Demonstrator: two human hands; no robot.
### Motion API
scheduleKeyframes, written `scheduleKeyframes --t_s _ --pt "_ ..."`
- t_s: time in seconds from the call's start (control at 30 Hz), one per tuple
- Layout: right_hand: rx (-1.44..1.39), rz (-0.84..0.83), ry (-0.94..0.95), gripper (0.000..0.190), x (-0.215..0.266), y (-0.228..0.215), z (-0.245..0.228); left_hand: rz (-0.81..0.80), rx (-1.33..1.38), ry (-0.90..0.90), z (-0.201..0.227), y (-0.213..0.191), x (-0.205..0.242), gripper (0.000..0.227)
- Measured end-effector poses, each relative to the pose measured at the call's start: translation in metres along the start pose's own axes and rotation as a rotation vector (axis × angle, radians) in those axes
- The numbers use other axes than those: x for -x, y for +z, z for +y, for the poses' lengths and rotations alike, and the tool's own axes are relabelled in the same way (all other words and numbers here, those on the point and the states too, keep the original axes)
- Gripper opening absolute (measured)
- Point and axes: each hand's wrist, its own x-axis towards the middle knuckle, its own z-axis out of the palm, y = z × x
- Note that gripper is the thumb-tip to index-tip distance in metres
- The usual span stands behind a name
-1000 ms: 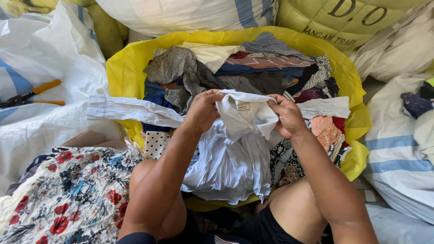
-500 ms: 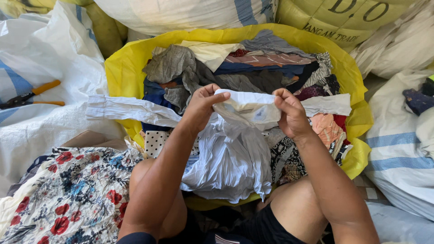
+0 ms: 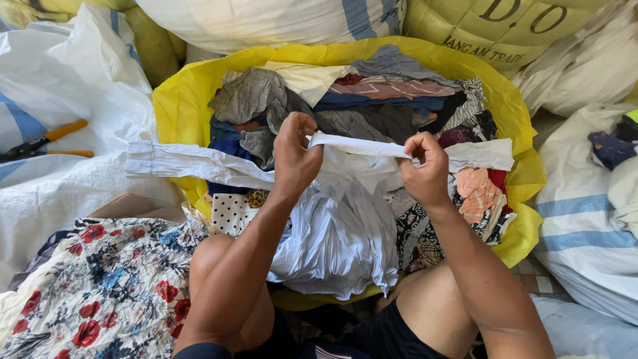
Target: The person sorts through a pile of clothes in a large yellow bag, picking up a floral shirt and a white long-sleeved shirt to look at them before placing them onto a separate pile.
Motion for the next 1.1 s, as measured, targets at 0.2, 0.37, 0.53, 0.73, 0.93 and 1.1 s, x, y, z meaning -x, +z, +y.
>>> scheduleKeyframes --t_s 0.2,0.37,0.53,0.73,0.93,1.1 --pt "0.042 0.158 -0.146 0.022 -0.003 0.005 -0.013 -0.016 0.139 0.236 0.03 -0.005 0.004 0.031" --pt "-0.43 -0.09 -0.021 0.103 -0.001 0.02 -0.026 -0.425 0.165 0.128 0.004 -0.007 0.006 0.054" --pt "-0.204 -0.458 0.257 0.056 0.005 -0.004 -0.017 -0.473 -0.081 0.029 -0.001 -0.015 -0.002 0.051" --pt "0.843 -0.426 0.126 0.035 -0.003 -0.038 -0.009 -0.591 -0.629 0.267 0.054 -0.042 0.004 0.054" --pt "0.476 0.129 -0.196 0.011 0.003 -0.129 -0.019 -0.044 -0.517 0.574 0.044 -0.061 -0.01 0.021" --pt "0.352 0.274 -0.196 0.014 0.034 -0.19 -0.081 -0.012 -0.465 0.557 0.088 -0.126 -0.013 0.029"
